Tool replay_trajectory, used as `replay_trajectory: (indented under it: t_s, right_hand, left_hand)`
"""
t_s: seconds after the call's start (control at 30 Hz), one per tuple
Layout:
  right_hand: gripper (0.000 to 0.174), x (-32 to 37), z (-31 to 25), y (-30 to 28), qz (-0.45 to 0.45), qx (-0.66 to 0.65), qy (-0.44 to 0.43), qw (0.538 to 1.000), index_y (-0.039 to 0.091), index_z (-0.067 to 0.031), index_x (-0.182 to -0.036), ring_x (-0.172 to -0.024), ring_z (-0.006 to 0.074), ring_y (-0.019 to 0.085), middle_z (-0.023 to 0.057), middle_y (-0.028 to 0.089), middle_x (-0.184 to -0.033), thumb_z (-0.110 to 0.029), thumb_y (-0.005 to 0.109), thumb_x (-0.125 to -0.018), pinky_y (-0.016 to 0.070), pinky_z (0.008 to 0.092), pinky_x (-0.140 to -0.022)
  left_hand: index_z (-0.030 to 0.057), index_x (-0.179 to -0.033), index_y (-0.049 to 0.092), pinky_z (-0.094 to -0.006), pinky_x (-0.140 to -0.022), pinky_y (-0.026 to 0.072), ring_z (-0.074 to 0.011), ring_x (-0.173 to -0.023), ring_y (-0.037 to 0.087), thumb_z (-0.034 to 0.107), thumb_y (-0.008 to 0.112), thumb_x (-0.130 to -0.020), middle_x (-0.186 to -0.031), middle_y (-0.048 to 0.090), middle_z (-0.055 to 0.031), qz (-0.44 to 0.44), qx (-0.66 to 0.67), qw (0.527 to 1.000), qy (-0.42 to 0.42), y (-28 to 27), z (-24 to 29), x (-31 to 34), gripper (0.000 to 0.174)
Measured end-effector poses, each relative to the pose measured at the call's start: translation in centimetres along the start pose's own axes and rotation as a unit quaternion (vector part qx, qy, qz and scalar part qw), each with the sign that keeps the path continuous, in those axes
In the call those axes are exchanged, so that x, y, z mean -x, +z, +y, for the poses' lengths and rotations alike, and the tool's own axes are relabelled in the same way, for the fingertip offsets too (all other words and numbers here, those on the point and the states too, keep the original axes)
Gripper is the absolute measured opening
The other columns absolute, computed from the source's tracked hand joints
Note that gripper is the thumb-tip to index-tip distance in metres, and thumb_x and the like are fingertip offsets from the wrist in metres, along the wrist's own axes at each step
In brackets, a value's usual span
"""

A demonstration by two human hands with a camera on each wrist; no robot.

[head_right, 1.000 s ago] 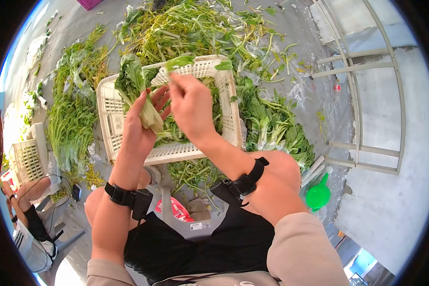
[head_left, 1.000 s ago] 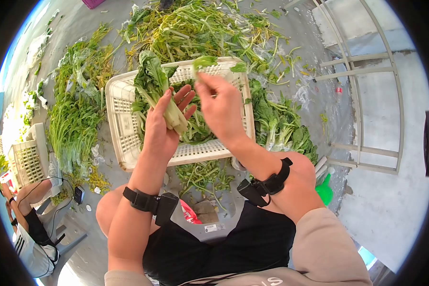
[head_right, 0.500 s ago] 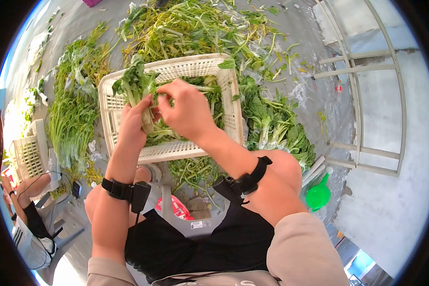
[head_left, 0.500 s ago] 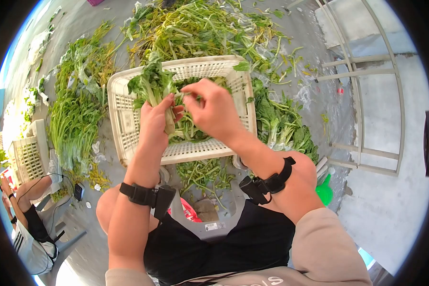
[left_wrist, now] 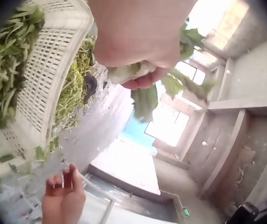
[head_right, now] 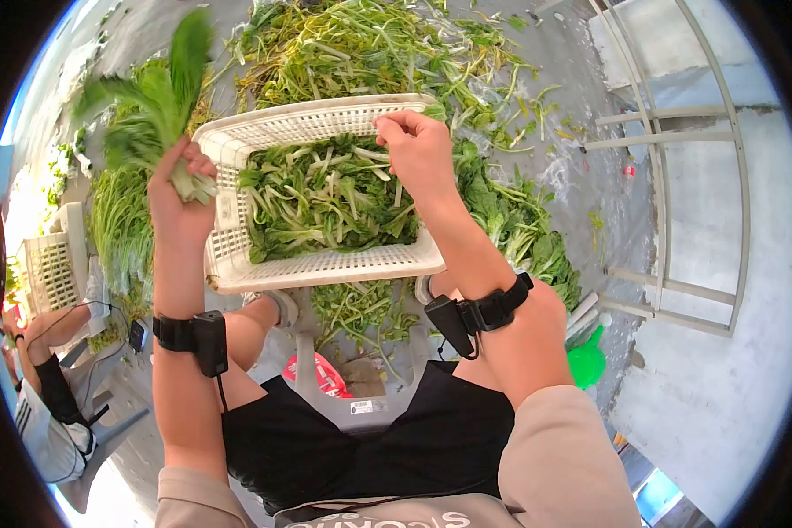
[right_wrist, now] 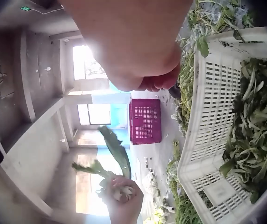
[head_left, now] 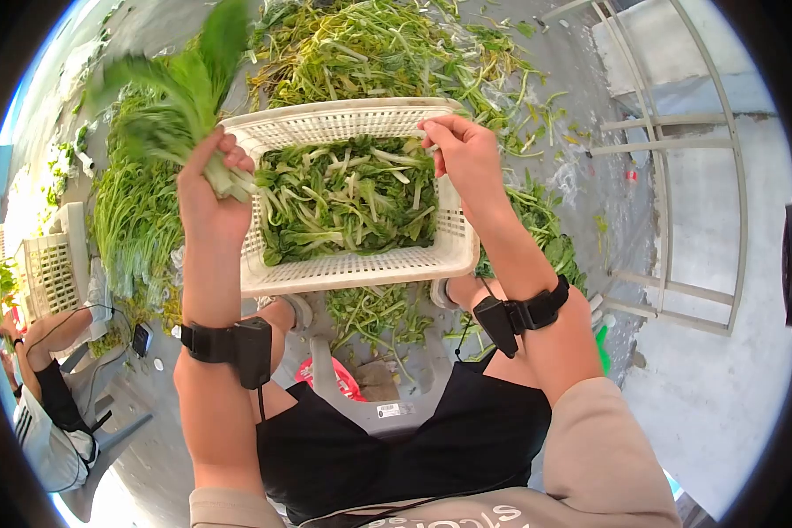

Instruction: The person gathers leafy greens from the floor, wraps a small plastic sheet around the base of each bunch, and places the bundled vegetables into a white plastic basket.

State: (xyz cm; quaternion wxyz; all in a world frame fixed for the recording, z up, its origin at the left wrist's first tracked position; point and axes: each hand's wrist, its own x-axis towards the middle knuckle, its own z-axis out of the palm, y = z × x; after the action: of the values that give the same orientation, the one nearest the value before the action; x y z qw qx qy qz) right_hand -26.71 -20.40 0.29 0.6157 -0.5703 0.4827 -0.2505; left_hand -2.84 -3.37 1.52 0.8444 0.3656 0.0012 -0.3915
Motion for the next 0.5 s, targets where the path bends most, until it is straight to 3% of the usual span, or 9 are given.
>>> replay_trajectory:
  t_s: [0.1, 0.17, 0.3, 0.37, 0.4, 0.5]
  right_hand:
    - [0.018, 0.0, 1.4, 0.8, -0.048, 0.037, -0.005, 0.998, 0.072, 0.0003, -0.091, -0.051, 0.0056, 0.052, 0.0024, 0.067, -0.074, -0.017, 0.065, -0.091, 0.0412, 0.0237, -0.048]
    - [0.021, 0.4, 3.1, 1.1, -0.090, 0.108, -0.003, 0.990, 0.071, 0.0003, -0.095, -0.056, 0.0086, 0.057, 0.0045, 0.069, -0.077, -0.020, 0.065, -0.091, 0.0470, 0.0274, -0.054]
    - [0.024, 0.7, 6.7, 1.4, -0.162, 0.194, -0.027, 0.967, 0.072, 0.0005, -0.097, -0.065, 0.0126, 0.062, 0.0068, 0.069, -0.078, -0.021, 0.066, -0.090, 0.0507, 0.0308, -0.063]
    - [0.026, 0.7, 7.2, 1.9, -0.242, 0.250, 0.106, 0.931, 0.072, -0.0002, -0.097, -0.076, 0.0202, 0.067, 0.0104, 0.071, -0.083, -0.023, 0.066, -0.087, 0.0529, 0.0353, -0.073]
    - [0.026, 0.3, 7.6, 2.5, -0.248, 0.257, 0.107, 0.928, 0.072, -0.0002, -0.097, -0.076, 0.0202, 0.067, 0.0104, 0.071, -0.083, -0.023, 0.066, -0.087, 0.0529, 0.0353, -0.073]
    - [0.028, -2.0, 8.7, 5.0, -0.280, 0.421, -0.009, 0.863, 0.074, -0.0068, -0.103, -0.091, 0.0322, 0.069, 0.0155, 0.073, -0.096, -0.025, 0.062, -0.085, 0.0542, 0.0424, -0.082]
  left_hand:
    - [0.0057, -0.095, 0.050, -0.0253, -0.057, 0.0432, -0.0096, -0.061, 0.047, 0.007, 0.061, -0.094, -0.076, 0.051, -0.0016, 0.076, 0.054, 0.985, -0.145, -2.4, -0.8, -0.2, 0.011]
    - [0.0058, -0.094, 0.050, -0.0256, -0.056, 0.0431, -0.0095, -0.060, 0.046, 0.007, 0.060, -0.094, -0.075, 0.051, -0.0013, 0.074, 0.060, 0.984, -0.151, -2.7, -0.8, 0.0, 0.011]
    - [0.0061, -0.091, 0.049, -0.0258, -0.057, 0.0424, -0.0097, -0.061, 0.046, 0.008, 0.059, -0.096, -0.073, 0.048, -0.0002, 0.034, 0.089, 0.990, -0.105, -1.6, 1.3, -0.3, 0.011]
    - [0.0064, -0.088, 0.049, -0.0263, -0.060, 0.0423, -0.0104, -0.063, 0.046, 0.010, 0.057, -0.097, -0.071, 0.047, -0.0003, 0.008, 0.117, 0.990, -0.078, -1.7, 2.6, -0.4, 0.013]
    - [0.0064, -0.088, 0.049, -0.0263, -0.060, 0.0423, -0.0104, -0.063, 0.046, 0.010, 0.057, -0.097, -0.071, 0.047, -0.0003, 0.013, 0.124, 0.990, -0.073, -1.9, 3.1, -0.4, 0.013]
    - [0.0057, -0.090, 0.051, -0.0277, -0.061, 0.0414, -0.0121, -0.062, 0.047, 0.007, 0.061, -0.093, -0.073, 0.049, -0.0010, 0.037, 0.132, 0.990, -0.024, -2.9, 4.5, -0.2, 0.011]
